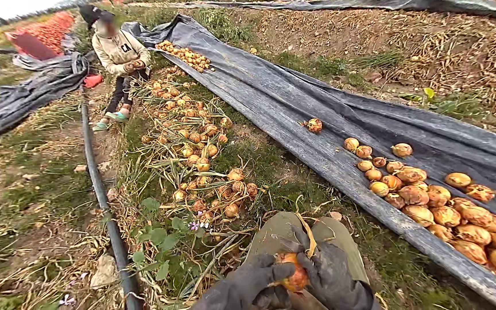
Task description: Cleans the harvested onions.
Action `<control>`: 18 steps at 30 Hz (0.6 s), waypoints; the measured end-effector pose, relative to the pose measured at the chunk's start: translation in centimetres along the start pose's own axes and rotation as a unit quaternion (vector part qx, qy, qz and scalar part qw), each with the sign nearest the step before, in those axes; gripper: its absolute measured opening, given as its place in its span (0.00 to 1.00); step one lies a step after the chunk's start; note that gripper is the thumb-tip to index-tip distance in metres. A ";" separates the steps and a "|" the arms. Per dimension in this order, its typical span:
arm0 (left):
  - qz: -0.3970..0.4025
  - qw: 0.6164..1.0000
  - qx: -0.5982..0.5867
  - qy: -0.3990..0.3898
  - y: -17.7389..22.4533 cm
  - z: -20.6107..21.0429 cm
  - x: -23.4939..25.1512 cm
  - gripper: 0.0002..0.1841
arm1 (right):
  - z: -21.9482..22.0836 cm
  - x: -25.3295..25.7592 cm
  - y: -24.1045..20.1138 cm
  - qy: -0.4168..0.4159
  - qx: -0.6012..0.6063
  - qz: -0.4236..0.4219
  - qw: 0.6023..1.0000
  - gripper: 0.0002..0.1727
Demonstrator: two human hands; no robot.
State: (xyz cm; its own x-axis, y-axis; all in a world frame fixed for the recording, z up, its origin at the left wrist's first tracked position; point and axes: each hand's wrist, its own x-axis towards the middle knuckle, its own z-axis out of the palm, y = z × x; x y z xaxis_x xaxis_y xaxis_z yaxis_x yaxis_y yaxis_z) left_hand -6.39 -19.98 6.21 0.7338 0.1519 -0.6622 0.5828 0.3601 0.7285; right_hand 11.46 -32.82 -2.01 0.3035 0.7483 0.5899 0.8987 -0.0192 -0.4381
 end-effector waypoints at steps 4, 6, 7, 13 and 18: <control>0.032 0.996 -0.055 0.067 -0.3 -1.0 1.2 0.19 | -1.7 0.1 0.7 0.062 0.113 0.049 0.991 0.33; 0.053 0.990 -0.023 0.130 0.2 -1.4 1.8 0.14 | -2.0 0.1 0.8 0.081 0.189 0.220 0.954 0.31; 0.057 0.986 0.028 0.153 0.7 -1.5 1.9 0.10 | -2.2 0.0 1.0 0.029 0.192 0.309 0.931 0.32; -0.008 0.847 0.486 0.213 7.1 1.2 0.6 0.28 | 0.2 -0.9 0.6 -0.306 0.196 0.369 0.856 0.41; 0.036 0.803 0.594 0.034 2.9 1.5 4.4 0.24 | 3.3 -1.9 -0.3 -0.158 0.410 0.524 0.729 0.36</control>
State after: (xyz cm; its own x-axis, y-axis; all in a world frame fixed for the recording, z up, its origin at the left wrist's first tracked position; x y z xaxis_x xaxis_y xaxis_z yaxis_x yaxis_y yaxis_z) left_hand -0.93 -19.64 5.64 0.7834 0.1969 -0.5894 0.4904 -0.7784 0.3918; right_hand 9.60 -32.05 -5.29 0.4834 0.7252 -0.4902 -0.3060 -0.3847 -0.8708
